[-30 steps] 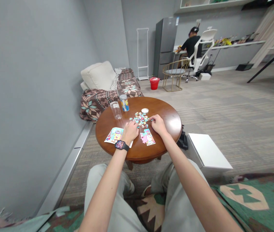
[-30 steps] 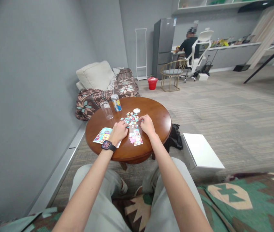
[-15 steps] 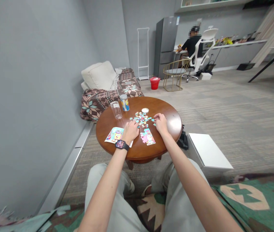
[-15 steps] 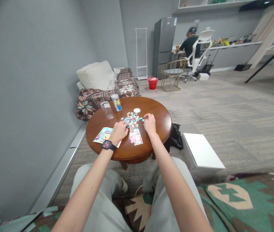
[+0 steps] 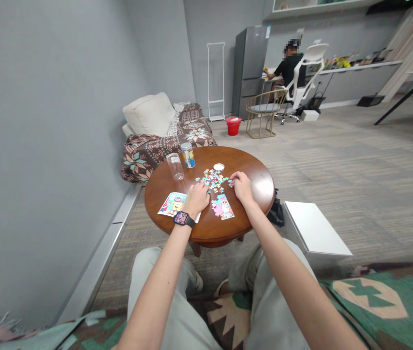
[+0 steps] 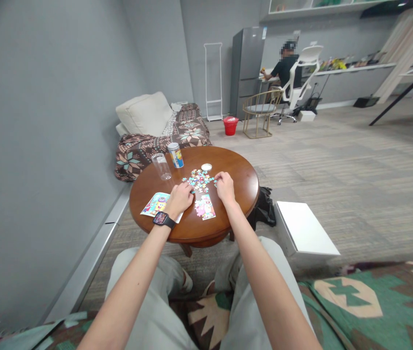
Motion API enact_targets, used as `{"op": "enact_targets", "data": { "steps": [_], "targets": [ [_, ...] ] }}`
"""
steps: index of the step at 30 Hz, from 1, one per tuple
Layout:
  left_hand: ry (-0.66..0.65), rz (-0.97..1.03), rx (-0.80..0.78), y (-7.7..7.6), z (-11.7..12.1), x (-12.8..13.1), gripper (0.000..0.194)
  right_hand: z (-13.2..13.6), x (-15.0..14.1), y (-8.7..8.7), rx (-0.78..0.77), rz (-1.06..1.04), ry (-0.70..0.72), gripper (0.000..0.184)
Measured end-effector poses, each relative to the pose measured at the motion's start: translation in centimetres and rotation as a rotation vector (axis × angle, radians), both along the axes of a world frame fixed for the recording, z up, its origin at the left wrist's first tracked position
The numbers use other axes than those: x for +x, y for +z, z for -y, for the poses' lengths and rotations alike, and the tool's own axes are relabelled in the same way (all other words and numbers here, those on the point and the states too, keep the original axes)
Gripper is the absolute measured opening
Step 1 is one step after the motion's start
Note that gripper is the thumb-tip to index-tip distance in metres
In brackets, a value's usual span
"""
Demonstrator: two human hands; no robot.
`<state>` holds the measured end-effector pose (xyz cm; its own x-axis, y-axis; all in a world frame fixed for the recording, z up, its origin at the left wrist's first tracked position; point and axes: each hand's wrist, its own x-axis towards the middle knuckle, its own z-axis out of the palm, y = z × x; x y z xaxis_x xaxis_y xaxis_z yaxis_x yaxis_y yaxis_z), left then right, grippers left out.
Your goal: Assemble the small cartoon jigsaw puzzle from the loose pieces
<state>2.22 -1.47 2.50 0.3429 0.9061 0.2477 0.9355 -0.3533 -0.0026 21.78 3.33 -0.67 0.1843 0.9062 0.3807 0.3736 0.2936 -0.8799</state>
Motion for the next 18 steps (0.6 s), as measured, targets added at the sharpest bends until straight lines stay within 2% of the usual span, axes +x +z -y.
{"op": "enact_targets", "data": {
  "steps": [6,12,18],
  "targets": [
    [0.0,-0.006,0.0,-0.03,-0.02,0.02,0.021,0.14,-0.23,0.24,-0.021,0.0,0.071,0.026],
    [-0.006,-0.01,0.01,-0.09,-0.08,0.02,0.02,0.62,-0.55,0.84,-0.035,0.242,0.271,0.036],
    [-0.006,-0.004,0.012,-0.09,-0.04,0.03,0.021,0.76,-0.69,0.78,-0.002,0.332,0.211,0.04]
  ]
}}
